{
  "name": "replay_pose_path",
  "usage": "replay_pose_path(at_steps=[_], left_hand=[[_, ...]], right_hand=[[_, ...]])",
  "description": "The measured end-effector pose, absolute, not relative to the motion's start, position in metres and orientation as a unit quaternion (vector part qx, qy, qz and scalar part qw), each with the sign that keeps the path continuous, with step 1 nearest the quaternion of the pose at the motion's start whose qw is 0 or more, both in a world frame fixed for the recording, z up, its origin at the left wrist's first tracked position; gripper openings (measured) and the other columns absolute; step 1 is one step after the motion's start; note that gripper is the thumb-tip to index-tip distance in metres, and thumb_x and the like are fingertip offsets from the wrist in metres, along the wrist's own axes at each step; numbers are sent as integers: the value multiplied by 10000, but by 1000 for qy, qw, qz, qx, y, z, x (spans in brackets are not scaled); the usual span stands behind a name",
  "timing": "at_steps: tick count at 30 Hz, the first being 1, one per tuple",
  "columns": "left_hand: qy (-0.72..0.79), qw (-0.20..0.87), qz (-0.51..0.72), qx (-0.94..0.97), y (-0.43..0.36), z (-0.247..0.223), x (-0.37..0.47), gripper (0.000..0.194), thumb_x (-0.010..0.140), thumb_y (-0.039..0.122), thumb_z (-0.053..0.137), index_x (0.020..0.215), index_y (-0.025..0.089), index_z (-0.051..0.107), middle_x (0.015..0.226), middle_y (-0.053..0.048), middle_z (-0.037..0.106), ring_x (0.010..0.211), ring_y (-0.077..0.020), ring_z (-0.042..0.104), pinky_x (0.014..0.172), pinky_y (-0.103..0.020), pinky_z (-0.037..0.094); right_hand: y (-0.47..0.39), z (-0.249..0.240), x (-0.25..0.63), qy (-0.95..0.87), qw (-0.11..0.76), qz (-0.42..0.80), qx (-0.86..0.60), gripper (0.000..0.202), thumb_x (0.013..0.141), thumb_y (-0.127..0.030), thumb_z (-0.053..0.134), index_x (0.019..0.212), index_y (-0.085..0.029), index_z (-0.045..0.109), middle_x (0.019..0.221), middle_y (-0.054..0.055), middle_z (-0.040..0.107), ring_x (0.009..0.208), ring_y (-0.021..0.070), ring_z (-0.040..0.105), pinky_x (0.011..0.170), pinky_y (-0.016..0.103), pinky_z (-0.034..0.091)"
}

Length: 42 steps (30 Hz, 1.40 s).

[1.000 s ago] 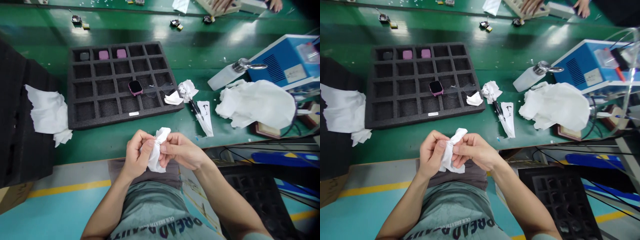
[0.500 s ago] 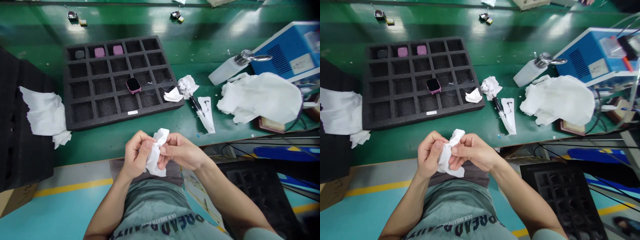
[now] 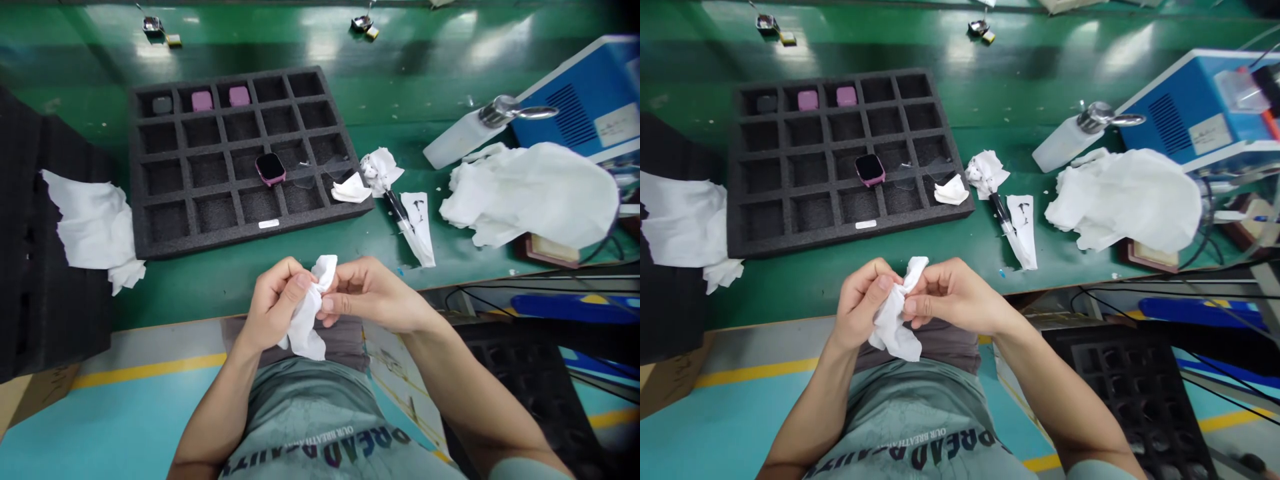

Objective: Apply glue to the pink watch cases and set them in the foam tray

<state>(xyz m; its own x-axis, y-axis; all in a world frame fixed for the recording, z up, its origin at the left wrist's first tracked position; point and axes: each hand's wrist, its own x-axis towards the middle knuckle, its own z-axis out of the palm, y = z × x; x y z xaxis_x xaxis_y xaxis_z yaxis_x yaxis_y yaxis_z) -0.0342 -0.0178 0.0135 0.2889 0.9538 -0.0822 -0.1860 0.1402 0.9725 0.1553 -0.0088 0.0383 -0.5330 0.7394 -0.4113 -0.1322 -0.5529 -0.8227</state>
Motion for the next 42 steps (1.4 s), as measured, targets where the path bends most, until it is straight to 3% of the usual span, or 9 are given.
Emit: replay_pose_path(at_steps=[13,19,23,26,29,32,34,38,42], left_hand=[[406,579,465,533,-26,10,-36,385,978,542,616,813,204,697,516,30,480,435,-102,359,435,-256,253],[428,562,491,511,-22,12,-32,359,975,493,645,817,192,761,554,19,549,464,-94,385,454,-251,290],[443,511,490,550,-18,14,-26,347,966,458,670,795,193,813,604,-8,645,508,-110,480,486,-258,343],[452,449,514,575,-18,10,-21,370,1030,435,570,914,201,832,638,-11,655,557,-126,536,526,-256,387],[484,373,509,606,-20,4,-18,335,1043,426,541,1178,201,750,987,-68,769,815,-180,676,697,-280,496],[507,359,490,611,-20,3,-16,259,1059,393,510,1030,206,687,790,-1,705,650,-139,607,614,-245,452],[498,389,471,616,-18,6,-16,309,1073,393,470,886,209,634,621,41,591,520,-121,500,523,-239,379],[481,428,432,631,-19,11,-16,381,1078,404,446,765,211,545,567,51,509,494,-116,454,502,-246,329],[508,418,423,623,-24,9,-14,380,1078,434,430,779,217,521,587,54,486,515,-121,465,530,-252,335]], right_hand=[[-10,22,151,-293,219,858,-362,367,712,-429,920,807,-115,756,694,49,780,586,138,749,581,222,641],[-17,34,161,-365,351,732,-455,288,851,-442,806,894,-160,765,771,48,786,630,130,741,559,207,609],[-25,42,149,-388,346,710,-474,316,718,-363,923,884,-167,739,735,18,747,615,106,689,543,186,571],[-26,37,136,-340,380,714,-479,399,689,-450,926,860,-169,699,698,-1,715,553,97,648,521,210,566],[-25,29,129,-307,428,700,-481,488,699,-586,876,828,-187,628,674,-11,681,547,110,633,541,251,569],[-24,27,132,-373,419,671,-484,513,672,-573,902,818,-201,581,662,-41,619,577,102,578,537,232,500],[-23,31,138,-450,388,638,-490,483,733,-576,862,755,-200,560,636,-49,570,571,90,522,512,215,425],[-16,38,149,-555,317,586,-499,559,932,-641,615,612,-198,497,529,-29,546,502,85,473,476,223,338],[-16,33,152,-555,326,592,-484,572,993,-648,488,636,-201,502,550,-26,531,516,91,485,503,229,372]])
